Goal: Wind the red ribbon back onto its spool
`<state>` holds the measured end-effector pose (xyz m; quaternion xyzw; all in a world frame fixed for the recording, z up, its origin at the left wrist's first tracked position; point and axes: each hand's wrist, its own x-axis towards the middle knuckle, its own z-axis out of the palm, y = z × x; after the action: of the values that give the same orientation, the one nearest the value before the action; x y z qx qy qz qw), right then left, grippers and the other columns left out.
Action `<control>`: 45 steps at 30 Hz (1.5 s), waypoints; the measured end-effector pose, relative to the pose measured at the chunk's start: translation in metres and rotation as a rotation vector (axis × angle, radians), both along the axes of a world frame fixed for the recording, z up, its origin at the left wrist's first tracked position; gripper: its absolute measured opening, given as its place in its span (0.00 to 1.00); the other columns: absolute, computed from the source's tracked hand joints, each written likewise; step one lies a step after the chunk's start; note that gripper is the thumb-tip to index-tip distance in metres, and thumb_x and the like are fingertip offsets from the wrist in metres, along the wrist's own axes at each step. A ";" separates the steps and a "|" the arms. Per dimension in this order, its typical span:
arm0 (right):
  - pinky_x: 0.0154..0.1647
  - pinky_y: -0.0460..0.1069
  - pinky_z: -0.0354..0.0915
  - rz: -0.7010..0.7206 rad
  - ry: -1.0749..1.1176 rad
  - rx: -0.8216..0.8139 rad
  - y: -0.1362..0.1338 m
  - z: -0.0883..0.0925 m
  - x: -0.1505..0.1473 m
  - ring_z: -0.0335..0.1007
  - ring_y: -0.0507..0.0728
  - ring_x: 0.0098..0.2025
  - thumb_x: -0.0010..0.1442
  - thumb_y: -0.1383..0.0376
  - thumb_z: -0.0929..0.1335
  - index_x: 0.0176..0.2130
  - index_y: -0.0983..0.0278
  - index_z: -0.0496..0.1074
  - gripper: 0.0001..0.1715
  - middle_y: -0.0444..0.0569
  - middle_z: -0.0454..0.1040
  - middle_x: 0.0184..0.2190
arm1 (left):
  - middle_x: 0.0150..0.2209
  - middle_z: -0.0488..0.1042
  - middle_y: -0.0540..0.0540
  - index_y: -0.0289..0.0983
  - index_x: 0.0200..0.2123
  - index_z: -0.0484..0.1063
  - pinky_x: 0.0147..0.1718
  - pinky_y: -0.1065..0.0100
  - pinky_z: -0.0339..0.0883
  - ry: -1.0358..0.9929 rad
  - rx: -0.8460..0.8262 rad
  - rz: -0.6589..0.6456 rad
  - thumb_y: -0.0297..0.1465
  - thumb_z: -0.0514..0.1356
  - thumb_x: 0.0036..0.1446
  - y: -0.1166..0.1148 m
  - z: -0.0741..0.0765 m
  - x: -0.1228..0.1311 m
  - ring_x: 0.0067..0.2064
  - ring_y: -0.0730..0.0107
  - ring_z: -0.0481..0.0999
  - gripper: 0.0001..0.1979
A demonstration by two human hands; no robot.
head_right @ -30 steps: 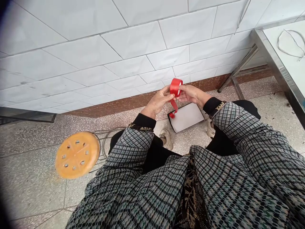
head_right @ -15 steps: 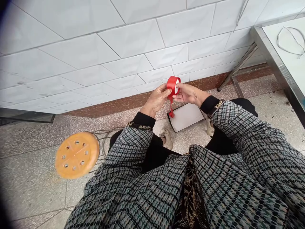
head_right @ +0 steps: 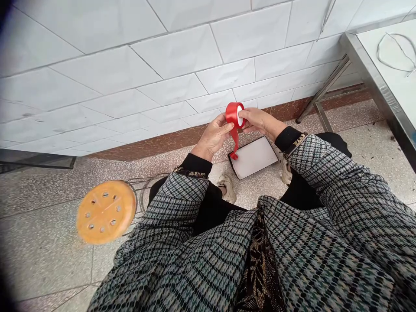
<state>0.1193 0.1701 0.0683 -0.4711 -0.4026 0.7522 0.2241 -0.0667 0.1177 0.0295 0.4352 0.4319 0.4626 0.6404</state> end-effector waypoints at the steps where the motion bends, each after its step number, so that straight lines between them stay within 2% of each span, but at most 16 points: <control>1: 0.46 0.57 0.78 0.000 -0.026 0.035 0.000 0.000 0.000 0.76 0.61 0.40 0.64 0.61 0.76 0.48 0.57 0.78 0.12 0.49 0.82 0.33 | 0.54 0.82 0.41 0.42 0.54 0.76 0.57 0.52 0.70 0.005 0.005 -0.001 0.49 0.78 0.46 0.000 0.000 0.000 0.58 0.52 0.80 0.35; 6: 0.45 0.57 0.78 0.000 -0.103 0.108 -0.003 0.005 -0.002 0.75 0.60 0.38 0.65 0.62 0.74 0.43 0.59 0.78 0.05 0.51 0.81 0.32 | 0.52 0.82 0.41 0.42 0.54 0.76 0.56 0.51 0.71 0.003 0.031 -0.033 0.50 0.77 0.47 0.002 -0.003 -0.002 0.56 0.52 0.81 0.34; 10: 0.45 0.57 0.79 0.005 -0.086 0.130 -0.005 0.012 -0.002 0.75 0.60 0.38 0.66 0.63 0.74 0.46 0.58 0.77 0.08 0.49 0.80 0.32 | 0.51 0.83 0.42 0.43 0.53 0.77 0.54 0.52 0.73 -0.052 0.010 -0.061 0.49 0.78 0.47 0.005 -0.006 -0.003 0.55 0.53 0.81 0.33; 15: 0.45 0.57 0.79 0.030 -0.083 0.095 -0.003 0.013 -0.001 0.75 0.60 0.37 0.67 0.65 0.72 0.45 0.59 0.76 0.06 0.49 0.80 0.31 | 0.48 0.83 0.43 0.43 0.52 0.77 0.54 0.51 0.73 -0.075 0.008 -0.092 0.50 0.77 0.48 0.006 -0.007 -0.005 0.53 0.55 0.82 0.31; 22: 0.46 0.55 0.78 0.020 -0.045 0.093 -0.003 0.016 0.000 0.77 0.58 0.37 0.65 0.67 0.75 0.51 0.58 0.77 0.14 0.47 0.81 0.32 | 0.52 0.83 0.42 0.43 0.54 0.77 0.57 0.53 0.71 0.004 0.049 -0.066 0.49 0.77 0.49 0.005 -0.005 -0.004 0.57 0.54 0.80 0.32; 26: 0.45 0.54 0.78 0.008 -0.033 0.065 -0.005 0.017 0.001 0.77 0.57 0.37 0.65 0.68 0.75 0.48 0.59 0.78 0.11 0.48 0.82 0.34 | 0.56 0.81 0.42 0.42 0.52 0.78 0.60 0.54 0.69 0.022 0.079 -0.034 0.47 0.78 0.47 0.004 -0.003 -0.002 0.60 0.54 0.78 0.31; 32: 0.46 0.55 0.77 0.016 -0.029 0.006 -0.006 0.018 0.003 0.76 0.57 0.37 0.66 0.70 0.74 0.47 0.59 0.77 0.09 0.48 0.83 0.35 | 0.55 0.82 0.42 0.42 0.51 0.78 0.61 0.51 0.68 0.028 0.059 -0.047 0.48 0.78 0.47 0.002 -0.001 0.000 0.59 0.53 0.78 0.31; 37: 0.47 0.57 0.78 -0.003 -0.025 0.021 -0.006 0.015 0.003 0.76 0.58 0.38 0.64 0.69 0.75 0.47 0.59 0.77 0.11 0.48 0.81 0.33 | 0.52 0.82 0.42 0.43 0.52 0.78 0.60 0.49 0.68 -0.001 0.057 -0.078 0.48 0.77 0.48 0.003 -0.004 0.000 0.59 0.52 0.78 0.31; 45: 0.48 0.53 0.77 -0.078 -0.001 0.075 -0.011 0.015 -0.001 0.75 0.57 0.40 0.67 0.69 0.72 0.44 0.60 0.75 0.05 0.47 0.81 0.33 | 0.53 0.83 0.43 0.44 0.53 0.79 0.59 0.51 0.70 -0.057 0.028 -0.050 0.47 0.78 0.48 0.003 -0.007 0.001 0.59 0.53 0.79 0.31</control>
<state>0.1180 0.1588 0.0828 -0.4783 -0.4121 0.7268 0.2707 -0.0659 0.1212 0.0221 0.4413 0.3962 0.4647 0.6575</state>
